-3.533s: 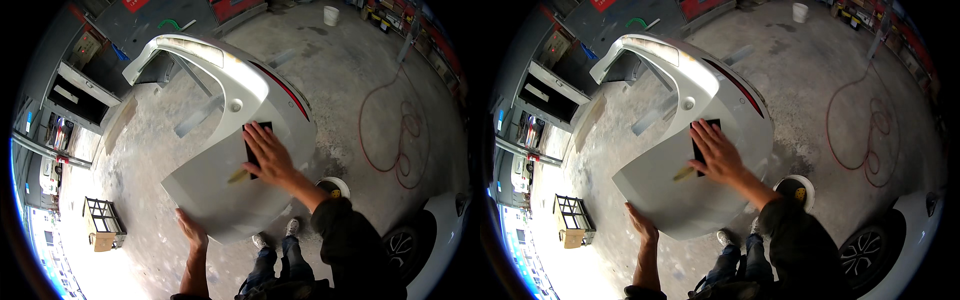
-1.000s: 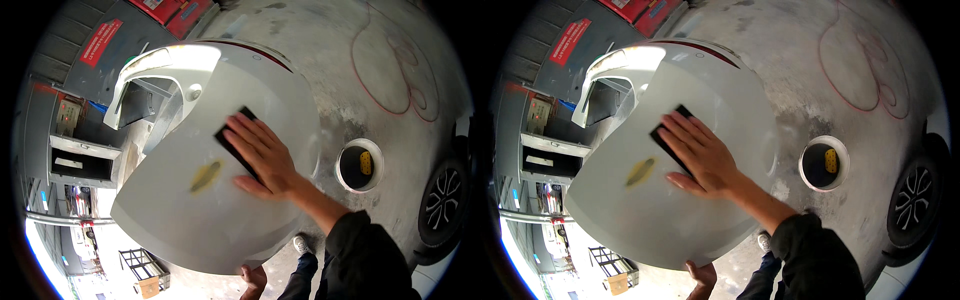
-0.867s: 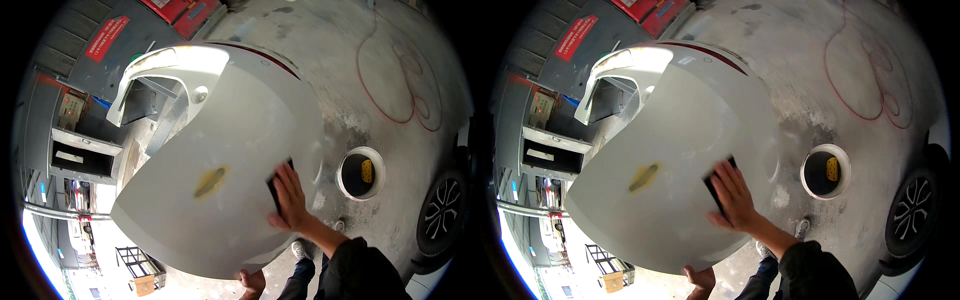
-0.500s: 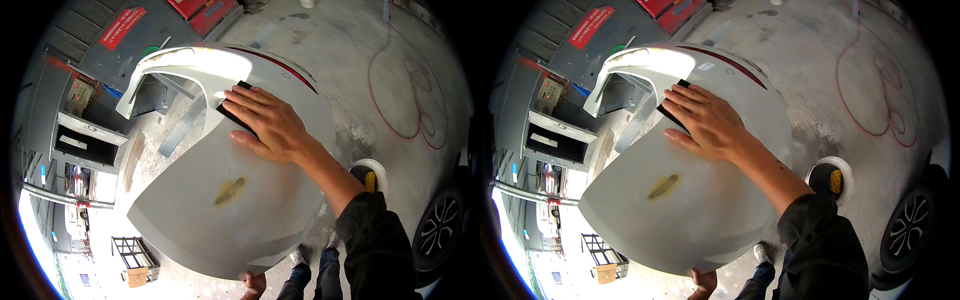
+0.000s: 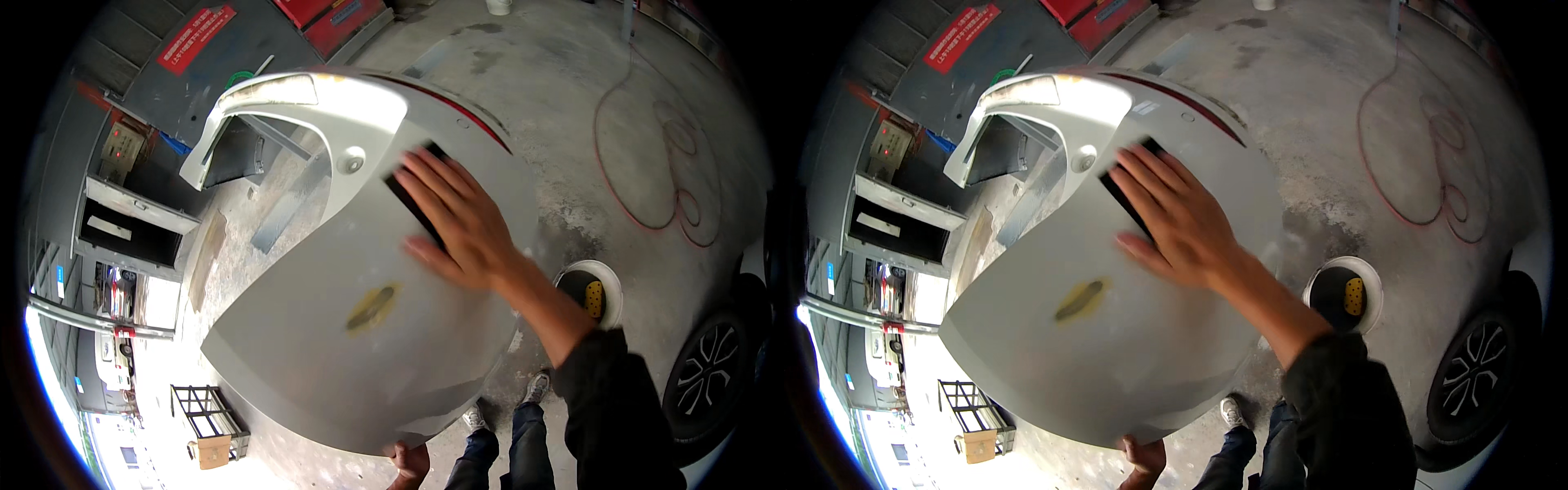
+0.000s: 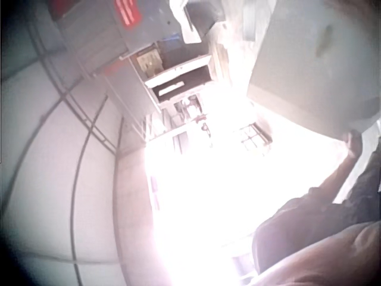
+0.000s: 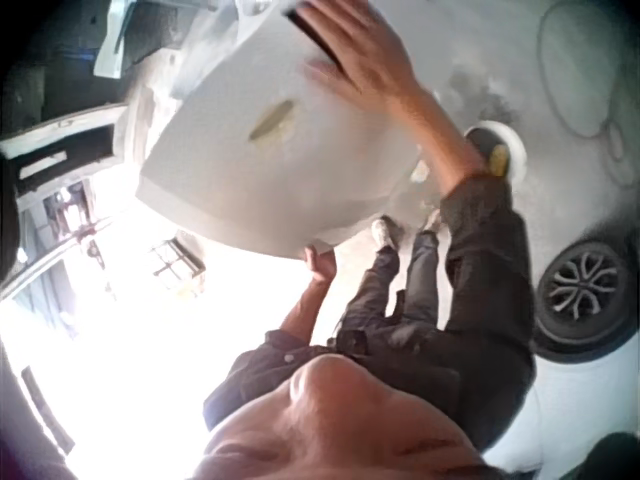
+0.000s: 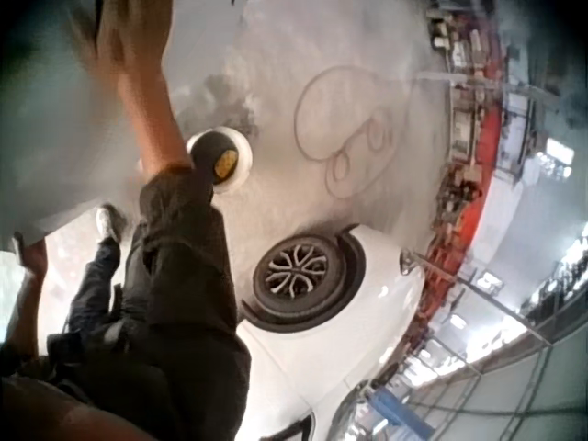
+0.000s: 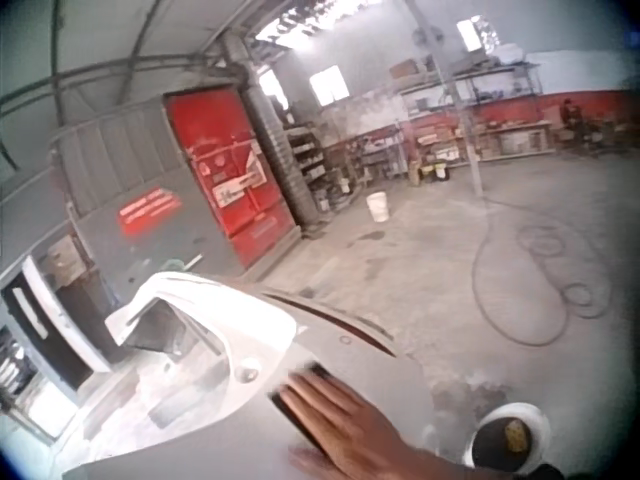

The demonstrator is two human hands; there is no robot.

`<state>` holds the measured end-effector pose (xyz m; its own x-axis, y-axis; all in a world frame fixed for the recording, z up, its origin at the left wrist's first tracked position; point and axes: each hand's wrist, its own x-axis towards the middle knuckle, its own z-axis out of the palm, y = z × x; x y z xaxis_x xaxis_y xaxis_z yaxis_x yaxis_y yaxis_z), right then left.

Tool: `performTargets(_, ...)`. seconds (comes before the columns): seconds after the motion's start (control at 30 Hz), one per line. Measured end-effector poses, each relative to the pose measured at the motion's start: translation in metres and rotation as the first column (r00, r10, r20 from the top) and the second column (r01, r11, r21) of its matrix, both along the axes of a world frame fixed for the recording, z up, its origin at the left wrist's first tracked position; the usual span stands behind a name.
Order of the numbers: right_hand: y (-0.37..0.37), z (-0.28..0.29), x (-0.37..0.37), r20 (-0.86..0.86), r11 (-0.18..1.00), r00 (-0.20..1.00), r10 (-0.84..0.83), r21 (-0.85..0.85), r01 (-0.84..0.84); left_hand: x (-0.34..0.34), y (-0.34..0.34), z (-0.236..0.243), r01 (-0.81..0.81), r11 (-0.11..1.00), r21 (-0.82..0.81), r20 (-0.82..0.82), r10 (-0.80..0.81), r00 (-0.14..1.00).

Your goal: The person sands a white car bumper with a sanding block, repeatedly dipping the block into a bucket of water. The person works on the main face and edges of the bumper, which is mounted on a stand in a garage.

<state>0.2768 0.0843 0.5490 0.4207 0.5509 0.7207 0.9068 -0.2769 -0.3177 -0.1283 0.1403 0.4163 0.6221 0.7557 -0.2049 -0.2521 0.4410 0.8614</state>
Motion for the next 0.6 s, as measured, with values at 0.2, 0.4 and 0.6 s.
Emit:
performTargets(0.2, 0.009, -0.008, -0.005, -0.072, 0.990, 0.993, -0.089, 0.103, 0.096, 0.003, 0.005, -0.001, 0.041, 0.993, 0.108, -0.067, -0.034, 0.997)
performTargets(0.4, -0.036, -0.082, -0.064, -0.172, 0.985, 0.982, -0.073, 0.144, 0.099, 0.006, 0.002, 0.003, 0.072, 0.993, 0.091, -0.096, -0.063, 0.993)
performTargets(0.6, 0.027, 0.019, 0.032, -0.002, 0.995, 0.999, -0.050, 0.085, 0.050, -0.002, 0.006, -0.008, 0.031, 0.993, 0.118, -0.089, -0.020, 0.996)
